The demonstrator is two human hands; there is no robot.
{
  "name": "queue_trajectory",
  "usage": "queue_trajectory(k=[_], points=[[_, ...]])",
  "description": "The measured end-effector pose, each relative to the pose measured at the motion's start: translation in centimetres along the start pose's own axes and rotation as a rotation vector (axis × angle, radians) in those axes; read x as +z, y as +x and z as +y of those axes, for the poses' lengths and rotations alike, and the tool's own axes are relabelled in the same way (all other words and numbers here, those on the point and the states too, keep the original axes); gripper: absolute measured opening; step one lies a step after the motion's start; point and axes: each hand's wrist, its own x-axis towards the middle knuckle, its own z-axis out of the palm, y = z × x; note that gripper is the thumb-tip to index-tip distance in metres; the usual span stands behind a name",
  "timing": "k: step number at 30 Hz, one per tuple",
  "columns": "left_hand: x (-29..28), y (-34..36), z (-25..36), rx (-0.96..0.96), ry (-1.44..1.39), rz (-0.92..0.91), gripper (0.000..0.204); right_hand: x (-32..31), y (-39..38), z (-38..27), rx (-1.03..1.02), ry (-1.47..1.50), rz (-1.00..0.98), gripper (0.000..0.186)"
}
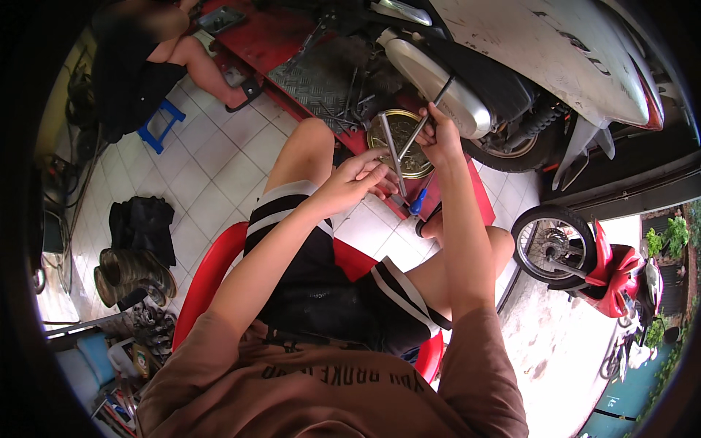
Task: The person uses a T-handle wrench to loosen and tighten bolts on the engine of a white motorcycle. They repeatedly insert the wrench into the engine casing, turn it, and remove it, while a metal pan collects fluid underneath.
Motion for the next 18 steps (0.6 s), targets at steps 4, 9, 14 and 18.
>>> queue_trajectory(k=[4,9,14,18], points=[[-0.9,2.1,-1.0,-0.037,0.069,-0.066,0.026,-0.1,0.3,0.2,-0.003,-0.031,0.031,0.030],[-1.7,2.9,-2.4,-0.075,0.029,-0.046,0.026,0.5,1.0,0.3,-0.195,-0.357,0.255,0.021],[-2.0,2.9,-3.1,-0.012,-0.114,-0.070,0.024,-0.9,3.7,-1.5,-0.351,-0.506,0.371,0.056],[-1.8,3.0,-3.6,-0.002,-0.190,-0.056,0.024,-2.2,7.1,-3.3,-0.344,-0.562,0.257,0.066]])
